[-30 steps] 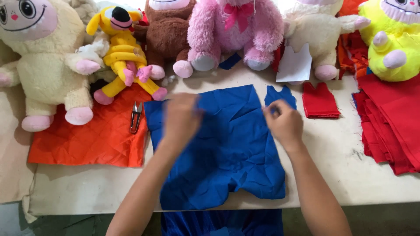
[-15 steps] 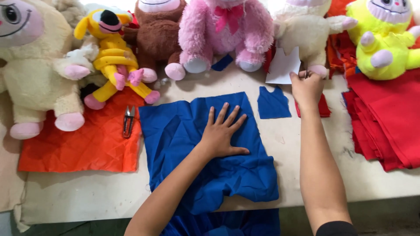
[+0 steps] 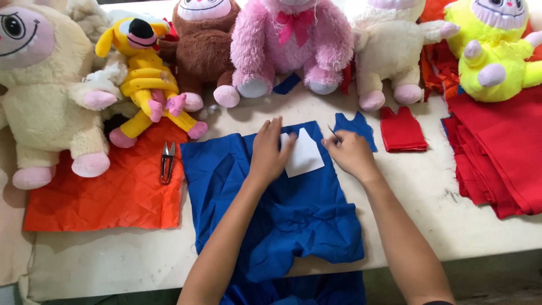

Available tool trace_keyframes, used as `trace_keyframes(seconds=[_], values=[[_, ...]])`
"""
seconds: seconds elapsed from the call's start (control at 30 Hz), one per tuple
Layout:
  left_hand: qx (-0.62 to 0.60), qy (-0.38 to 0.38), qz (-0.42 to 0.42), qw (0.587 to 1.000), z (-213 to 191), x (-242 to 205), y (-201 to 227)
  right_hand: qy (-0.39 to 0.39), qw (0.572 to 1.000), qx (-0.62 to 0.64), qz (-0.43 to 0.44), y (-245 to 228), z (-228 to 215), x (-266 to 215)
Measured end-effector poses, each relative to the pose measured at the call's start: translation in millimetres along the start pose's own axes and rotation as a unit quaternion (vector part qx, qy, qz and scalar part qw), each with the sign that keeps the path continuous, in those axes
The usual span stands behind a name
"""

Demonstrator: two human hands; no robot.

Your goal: Tracing a paper pattern onto blue fabric and cutting out the shape using small snips

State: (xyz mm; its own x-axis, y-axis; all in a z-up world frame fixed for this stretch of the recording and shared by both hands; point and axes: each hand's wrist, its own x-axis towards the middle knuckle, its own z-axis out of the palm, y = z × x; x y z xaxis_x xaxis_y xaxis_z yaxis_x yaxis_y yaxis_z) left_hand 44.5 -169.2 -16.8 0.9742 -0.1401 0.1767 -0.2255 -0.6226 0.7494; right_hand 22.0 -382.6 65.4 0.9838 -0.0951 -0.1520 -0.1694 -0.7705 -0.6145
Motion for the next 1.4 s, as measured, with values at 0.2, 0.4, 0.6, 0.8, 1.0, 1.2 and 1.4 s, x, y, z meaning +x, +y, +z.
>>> trace_keyframes(seconds=[0.2,0.4,0.6,0.8,1.0,1.2,1.4], values=[[0.283,-0.13,0.04,0.949,-6.3,9.3,24.3,0.159,0.985,0.042,-0.048,25.6,26.9,53.2],[0.288,-0.115,0.073,0.948,4.9,27.9,17.6,0.249,0.942,0.153,-0.167,30.5,50.1,54.8],[0.275,-0.099,0.103,0.951,13.5,-1.7,42.4,0.213,0.922,0.276,-0.17,38.1,42.4,56.5],[0.268,-0.185,0.096,0.941,15.3,-4.2,38.1,0.212,0.869,0.433,-0.112,59.0,48.3,69.3],[0.251,-0.139,0.118,0.951,12.0,-7.9,44.0,0.234,0.866,0.433,-0.088,46.0,43.9,62.1],[0.275,0.028,0.202,0.94,55.8,-20.1,19.9,0.245,0.868,0.426,-0.069,36.0,40.9,59.3],[0.227,-0.041,0.154,0.961,39.1,-22.1,38.9,0.266,0.861,0.428,-0.066,41.2,45.7,64.6]])
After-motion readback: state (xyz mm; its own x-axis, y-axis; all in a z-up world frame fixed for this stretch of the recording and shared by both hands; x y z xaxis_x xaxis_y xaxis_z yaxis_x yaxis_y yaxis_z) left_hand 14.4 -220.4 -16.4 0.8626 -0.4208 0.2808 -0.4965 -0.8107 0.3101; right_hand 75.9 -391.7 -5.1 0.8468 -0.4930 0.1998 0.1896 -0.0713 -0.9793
